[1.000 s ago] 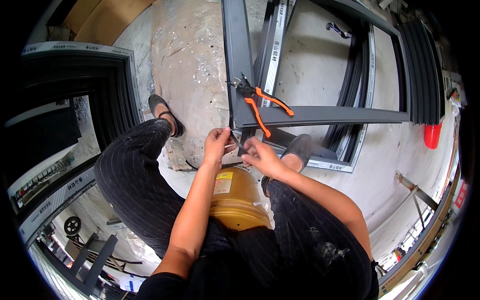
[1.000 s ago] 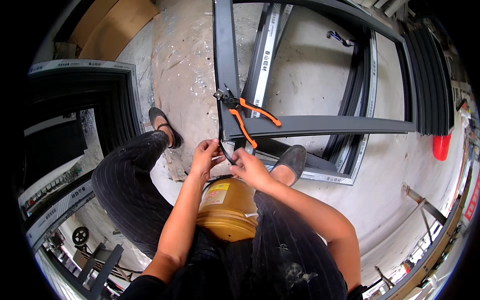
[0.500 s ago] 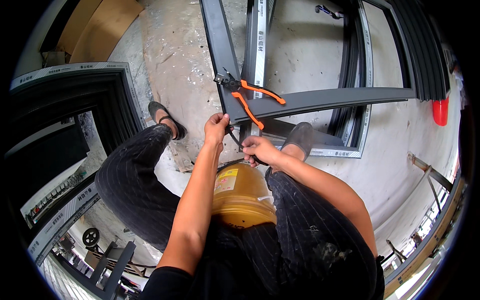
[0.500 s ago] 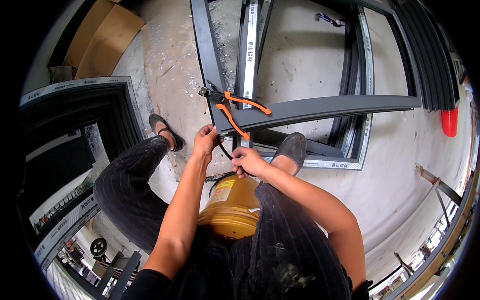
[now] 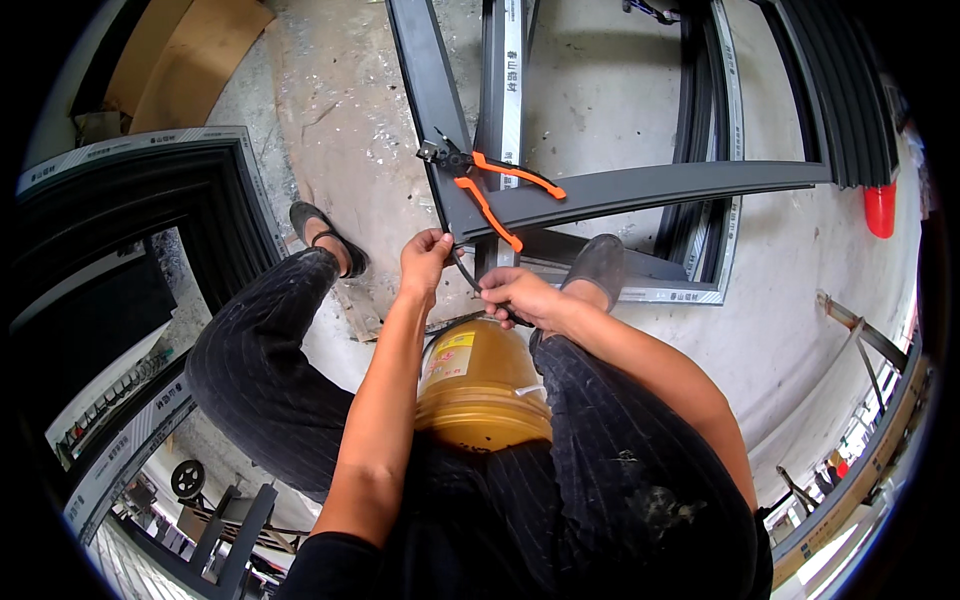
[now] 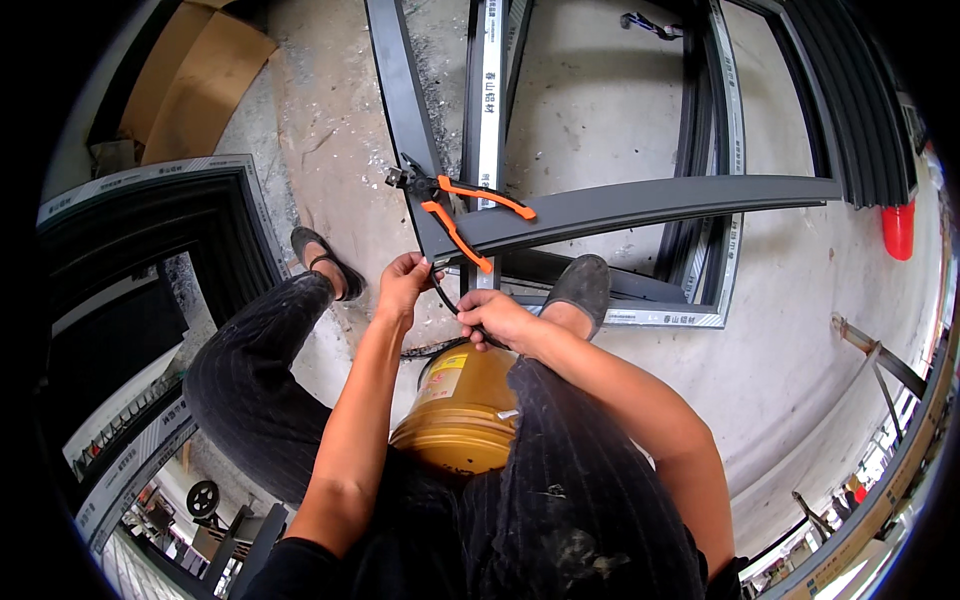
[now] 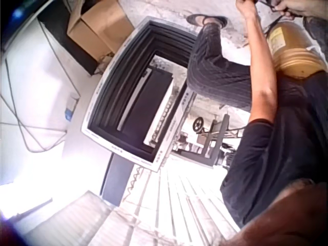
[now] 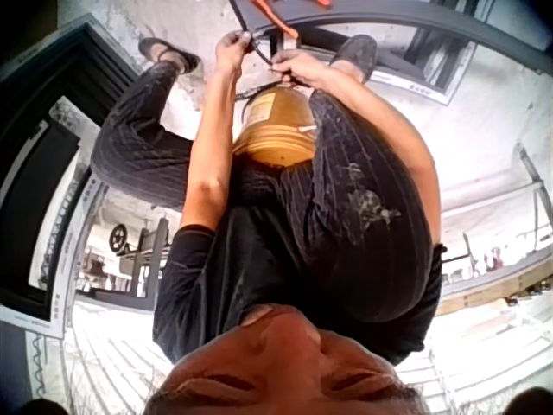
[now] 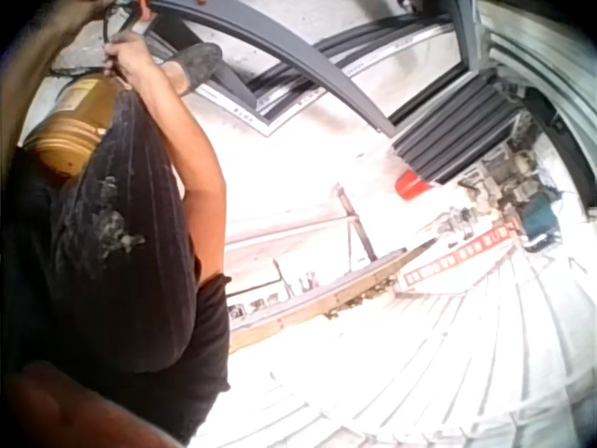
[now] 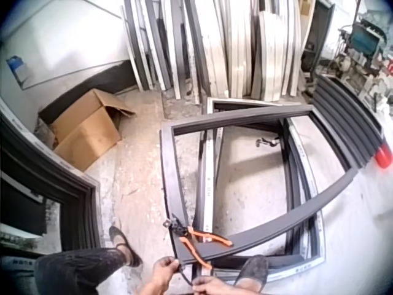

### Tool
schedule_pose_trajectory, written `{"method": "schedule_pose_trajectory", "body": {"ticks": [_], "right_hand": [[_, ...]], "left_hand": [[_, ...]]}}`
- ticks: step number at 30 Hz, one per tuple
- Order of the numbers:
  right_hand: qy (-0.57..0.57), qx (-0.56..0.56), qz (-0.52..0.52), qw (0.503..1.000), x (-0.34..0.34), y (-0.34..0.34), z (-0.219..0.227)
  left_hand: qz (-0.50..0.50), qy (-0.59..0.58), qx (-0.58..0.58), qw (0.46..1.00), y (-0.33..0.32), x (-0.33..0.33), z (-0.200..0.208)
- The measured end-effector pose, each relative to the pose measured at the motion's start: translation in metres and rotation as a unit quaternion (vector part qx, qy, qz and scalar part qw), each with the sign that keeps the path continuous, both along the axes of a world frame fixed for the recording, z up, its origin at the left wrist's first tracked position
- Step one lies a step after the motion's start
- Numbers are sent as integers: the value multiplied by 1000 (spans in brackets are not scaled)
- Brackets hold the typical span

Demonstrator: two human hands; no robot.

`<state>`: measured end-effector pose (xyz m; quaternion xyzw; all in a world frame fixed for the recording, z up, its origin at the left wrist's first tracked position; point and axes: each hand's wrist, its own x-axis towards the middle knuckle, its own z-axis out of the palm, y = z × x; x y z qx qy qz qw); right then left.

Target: The person sits on the floor and installs a rubber seal onto a metal window frame. They use pliers to cut the seal to the correct length and press it into the frame's groove by hand.

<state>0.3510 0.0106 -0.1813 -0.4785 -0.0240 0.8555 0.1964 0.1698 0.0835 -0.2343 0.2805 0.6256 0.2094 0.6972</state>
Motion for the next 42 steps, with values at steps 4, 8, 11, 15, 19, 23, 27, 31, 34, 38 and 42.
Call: {"method": "schedule_pose_trajectory", "body": {"ticks": [4, 8, 11, 15, 19, 23, 27, 31, 34, 38, 42], "right_hand": [[-39, 24, -4, 999, 4, -3, -2], [-121, 97, -37, 987, 12, -3, -1], [-182, 147, -108, 966, 12, -2, -3], [-207, 160, -142, 955, 12, 0, -14], [-229, 153, -150, 950, 12, 2, -18], [-239, 145, -127, 952, 15, 6, -19], [-250, 142, -105, 952, 17, 16, -23], [-254, 126, -95, 954, 23, 19, -33], [-245, 112, -109, 957, 22, 23, -27], [-212, 132, -111, 962, 26, 17, -20], [-223, 212, -18, 951, 40, -5, -7]], "left_hand": [[9, -25, -34, 999, 0, 6, 8], [59, -146, -126, 979, -2, -18, 7], [33, -207, -131, 969, -9, -21, 6], [25, -217, -136, 966, -8, -16, 13], [51, -144, -129, 980, -8, -4, 16], [23, -46, -75, 996, -12, 8, 17], [35, -31, -65, 997, -18, 10, 4], [103, -105, -117, 982, -22, 20, 17], [150, -120, -111, 975, -28, 30, 11], [150, -84, -104, 980, -30, 33, 1], [144, -67, -111, 981, -28, 32, 1]]}}
